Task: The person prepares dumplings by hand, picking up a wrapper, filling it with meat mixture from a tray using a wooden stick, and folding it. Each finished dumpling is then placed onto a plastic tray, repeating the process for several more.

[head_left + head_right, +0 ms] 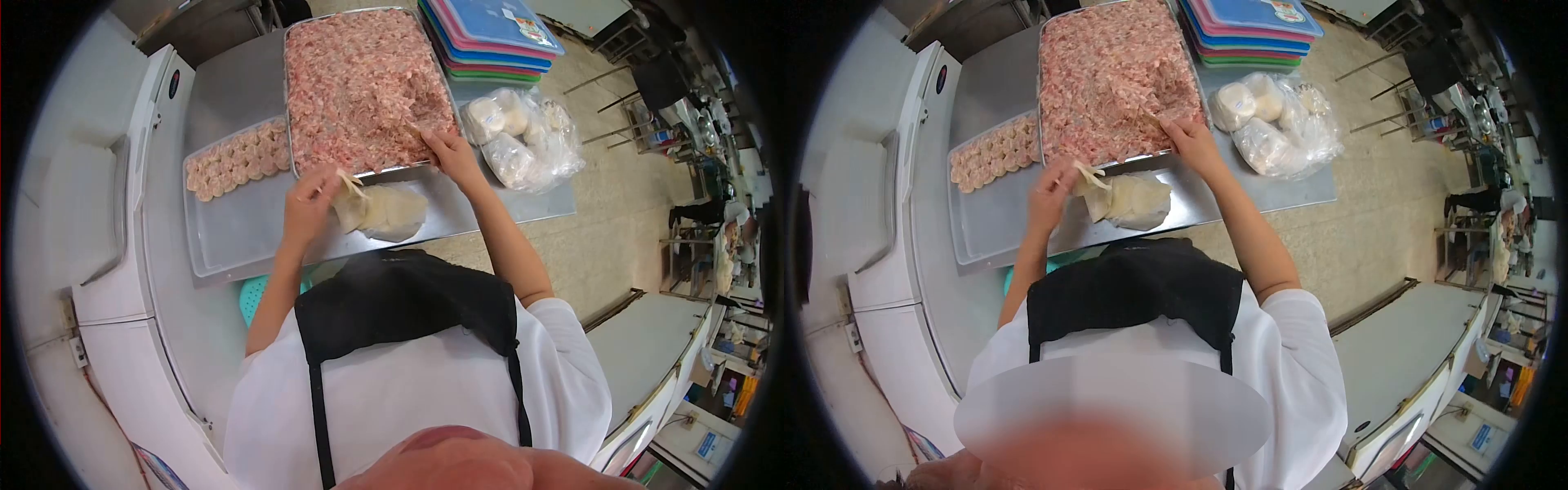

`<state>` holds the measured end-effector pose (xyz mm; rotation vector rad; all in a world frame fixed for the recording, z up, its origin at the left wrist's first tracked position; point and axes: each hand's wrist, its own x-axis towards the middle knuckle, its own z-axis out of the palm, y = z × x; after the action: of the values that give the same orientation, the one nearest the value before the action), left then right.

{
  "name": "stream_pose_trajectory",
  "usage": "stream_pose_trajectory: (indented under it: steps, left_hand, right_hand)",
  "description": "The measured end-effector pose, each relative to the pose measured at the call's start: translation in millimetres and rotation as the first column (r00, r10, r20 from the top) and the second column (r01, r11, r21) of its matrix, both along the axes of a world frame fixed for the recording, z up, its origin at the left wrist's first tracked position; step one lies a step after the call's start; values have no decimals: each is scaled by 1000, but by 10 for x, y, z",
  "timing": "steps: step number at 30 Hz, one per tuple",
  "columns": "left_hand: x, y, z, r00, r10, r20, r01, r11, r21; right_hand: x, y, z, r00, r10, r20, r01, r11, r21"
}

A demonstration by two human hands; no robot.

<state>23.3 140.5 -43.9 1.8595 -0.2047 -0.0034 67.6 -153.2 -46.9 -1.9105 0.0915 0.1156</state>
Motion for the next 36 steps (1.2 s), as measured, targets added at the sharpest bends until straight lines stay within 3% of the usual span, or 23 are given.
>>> stream_pose_trajectory:
  steps: [1,2,4,7,10,13,16,19,22,24,25,27,28,30,31,32,36]
  left_hand:
    - [70,-27,42,990,23,-137,-43,988,-147]
    - [164,-67,89,976,-65,-209,-36,894,-447]
    - [376,-161,186,927,-280,-250,-99,459,-883]
    - [567,-235,340,873,-469,-131,-51,178,-983]
    - [676,-433,431,910,-206,-359,-171,602,-780]
    - [880,-484,272,882,-165,-442,-284,561,-777]
    - [809,-555,293,865,-221,-450,-278,535,-798]
    - [849,-580,163,875,-187,-447,-245,625,-741]
    - [904,-720,77,866,-177,-467,-366,412,-835]
    - [1037,-706,-67,896,-441,-47,-78,-52,-996]
    - [1038,-706,-28,853,-483,196,45,-306,-951]
    - [1019,-736,268,911,-318,-261,-292,-51,-955]
    - [1009,-758,413,865,-189,-465,-465,44,-884]
    - [1156,-680,35,939,-111,-326,-317,98,-944]
    - [1163,-664,4,964,-76,-254,-243,132,-961]
    - [1166,-664,-29,952,-66,-300,-290,133,-948]
    - [884,-761,686,885,-12,-466,-458,158,-875]
  right_hand:
    - [15,-12,23,1000,-5,-17,6,999,40]
    - [36,-18,50,999,-8,-35,11,997,80]
    - [60,24,140,999,-37,-39,43,985,167]
    - [71,111,334,996,-89,-26,93,958,273]
    - [94,83,427,997,-68,-37,76,950,302]
    - [102,63,430,1000,-14,-18,19,953,301]
    - [85,70,458,1000,19,11,-22,956,292]
    - [71,81,482,997,65,34,-72,959,272]
    - [102,119,423,986,92,138,-116,978,176]
    - [136,187,231,950,86,300,-102,994,35]
    - [158,196,140,908,149,392,-121,988,-96]
    - [185,200,4,793,300,530,-115,928,-355]
    - [177,177,169,807,403,432,-130,834,-535]
    - [192,68,597,823,535,193,-166,550,-819]
    - [146,90,727,821,529,214,-145,556,-818]
    - [76,118,840,820,521,235,-123,562,-818]
    - [138,184,631,720,574,390,-104,645,-757]
